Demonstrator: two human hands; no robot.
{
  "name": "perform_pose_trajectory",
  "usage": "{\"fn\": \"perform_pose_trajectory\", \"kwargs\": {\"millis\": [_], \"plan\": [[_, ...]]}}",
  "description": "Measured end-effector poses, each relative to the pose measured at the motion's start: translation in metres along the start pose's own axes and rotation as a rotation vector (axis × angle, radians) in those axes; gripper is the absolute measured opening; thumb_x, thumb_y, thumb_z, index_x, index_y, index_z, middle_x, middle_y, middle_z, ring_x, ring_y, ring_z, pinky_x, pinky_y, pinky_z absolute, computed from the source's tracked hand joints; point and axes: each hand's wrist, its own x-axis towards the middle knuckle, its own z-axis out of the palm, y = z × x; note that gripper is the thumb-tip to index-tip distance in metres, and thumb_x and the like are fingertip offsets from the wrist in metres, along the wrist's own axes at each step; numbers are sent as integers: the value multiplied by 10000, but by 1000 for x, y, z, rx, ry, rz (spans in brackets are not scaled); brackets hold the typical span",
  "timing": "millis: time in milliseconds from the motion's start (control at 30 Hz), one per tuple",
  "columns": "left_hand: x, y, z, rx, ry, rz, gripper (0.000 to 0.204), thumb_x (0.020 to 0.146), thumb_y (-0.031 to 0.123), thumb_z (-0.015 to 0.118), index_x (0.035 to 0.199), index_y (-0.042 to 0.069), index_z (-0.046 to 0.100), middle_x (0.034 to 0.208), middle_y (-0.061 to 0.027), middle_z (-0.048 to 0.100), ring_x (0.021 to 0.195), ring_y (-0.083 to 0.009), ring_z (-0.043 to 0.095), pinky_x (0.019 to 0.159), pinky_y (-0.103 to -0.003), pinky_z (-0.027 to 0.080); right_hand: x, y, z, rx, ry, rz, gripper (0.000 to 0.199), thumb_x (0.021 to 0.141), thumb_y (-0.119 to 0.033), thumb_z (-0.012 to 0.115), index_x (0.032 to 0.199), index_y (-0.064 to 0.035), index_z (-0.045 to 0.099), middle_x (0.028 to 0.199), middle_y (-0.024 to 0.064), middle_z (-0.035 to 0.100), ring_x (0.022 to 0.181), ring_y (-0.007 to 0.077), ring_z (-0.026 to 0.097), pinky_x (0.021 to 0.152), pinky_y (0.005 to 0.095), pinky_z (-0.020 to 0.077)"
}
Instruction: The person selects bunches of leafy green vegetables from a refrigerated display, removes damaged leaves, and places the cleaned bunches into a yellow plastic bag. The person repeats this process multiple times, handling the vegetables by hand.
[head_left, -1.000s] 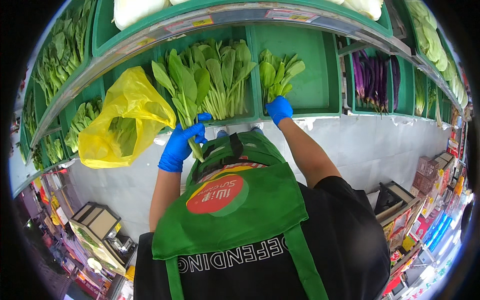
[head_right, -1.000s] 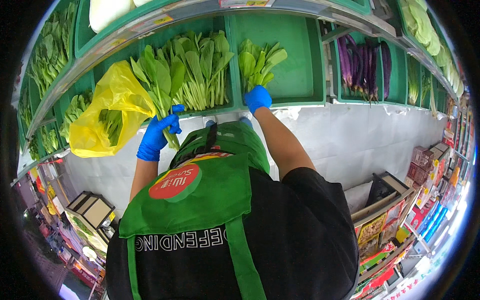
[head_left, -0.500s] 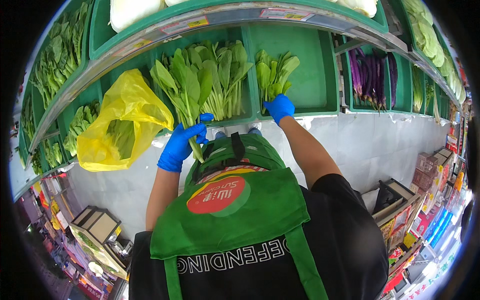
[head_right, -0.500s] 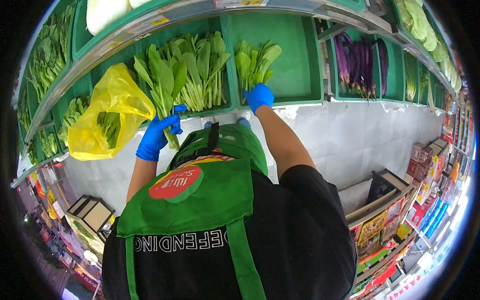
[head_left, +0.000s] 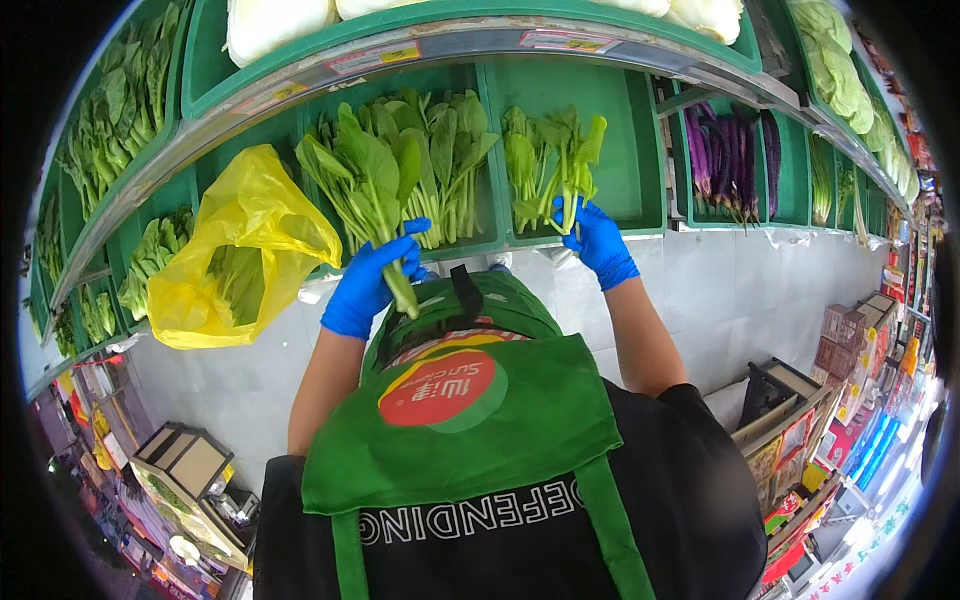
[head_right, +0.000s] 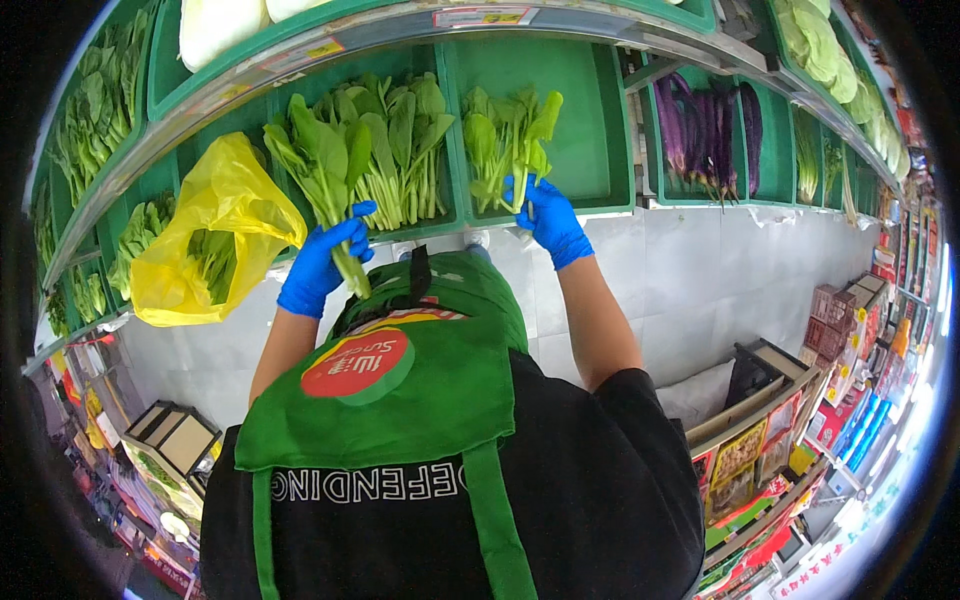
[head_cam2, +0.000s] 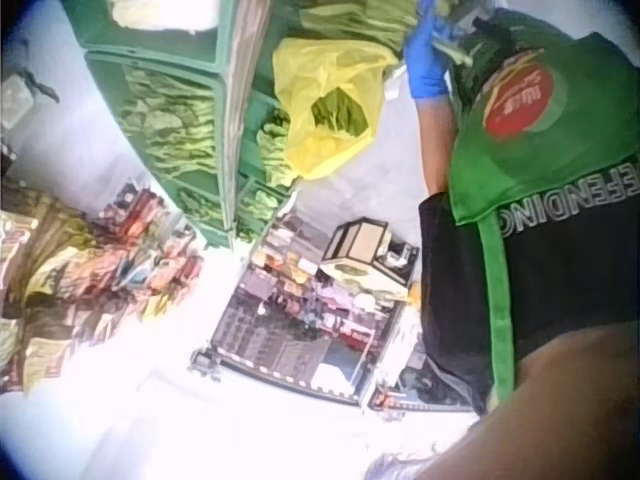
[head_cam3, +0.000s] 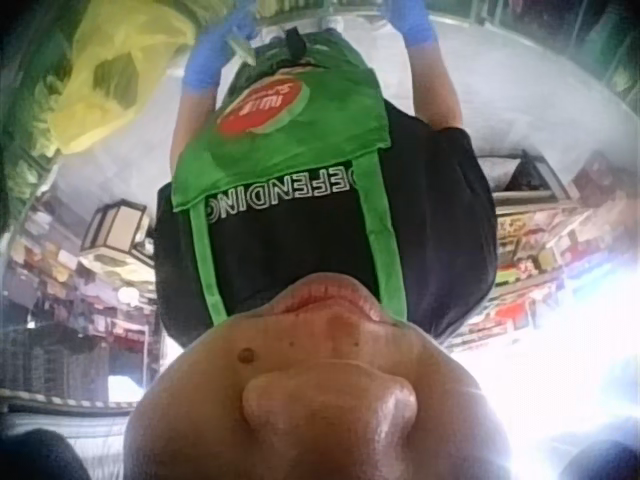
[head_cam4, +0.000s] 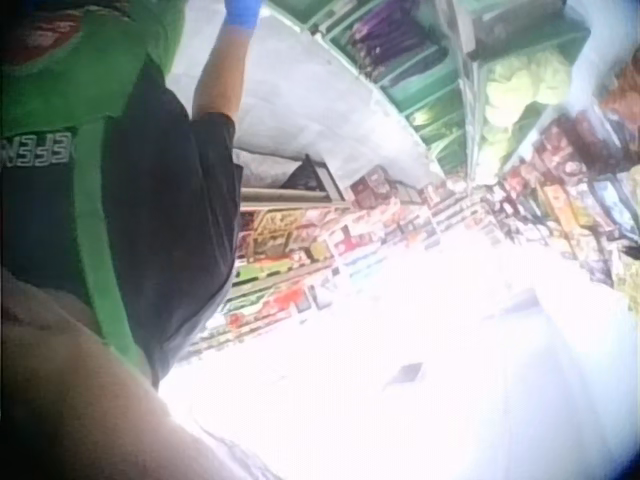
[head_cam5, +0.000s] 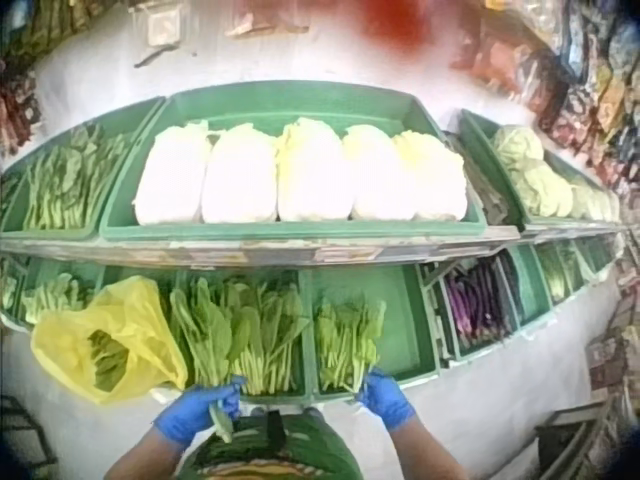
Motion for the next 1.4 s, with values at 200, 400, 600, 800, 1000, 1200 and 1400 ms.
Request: {"fn": "perform_pose_trajectory", "kwargs": {"millis": [200,400,600,800,1000,1200,1400], "plan": [[49,-10,38,-108,19,-54,414,853,206,597,1220,34,513,933,-47,592,782,-133,550,737,-303,476,-8,21,29,53,-242,-77,286,886,-166,530,1133,-21,531,913,65,588,696,140,554,561,229,458],[54,4,55,113,80,210,374,839,162,620,1176,22,544,1031,-108,613,782,-157,593,686,-295,486,-17,23,50,-233,-249,-200,255,896,-162,510,1121,-49,552,989,62,604,840,125,594,619,228,491],[78,10,72,305,38,213,359,783,118,675,1113,17,577,1000,-88,625,880,-187,600,763,-305,484,-29,11,70,-268,-206,-139,208,876,-121,502,1059,-65,585,936,50,639,807,129,617,624,219,492],[81,12,64,378,-35,181,380,737,89,700,1095,21,592,980,-63,636,905,-175,598,808,-286,469,-38,5,64,-394,-231,-172,221,883,-159,500,1050,-64,610,886,16,617,718,62,552,562,180,425],[58,13,0,48,-39,82,449,793,45,629,1222,25,497,1108,-88,598,938,-177,603,842,-323,494,-42,2,6,-181,-198,-187,278,866,-157,546,1102,-11,546,790,21,557,595,92,496,508,197,400],[32,9,-12,-109,-118,117,459,820,59,583,1252,-22,452,1149,-139,570,1015,-245,583,927,-389,460,-14,-8,-28,-18,-101,-200,234,916,-120,464,1125,-54,548,879,29,587,658,98,527,491,205,426],[23,4,-28,-97,-156,108,467,813,42,574,1255,-30,443,1166,-151,555,1056,-272,564,948,-418,443,1,-21,-14,-49,-98,-217,246,906,-137,484,1118,-26,542,824,21,549,631,96,507,468,203,379]]}}
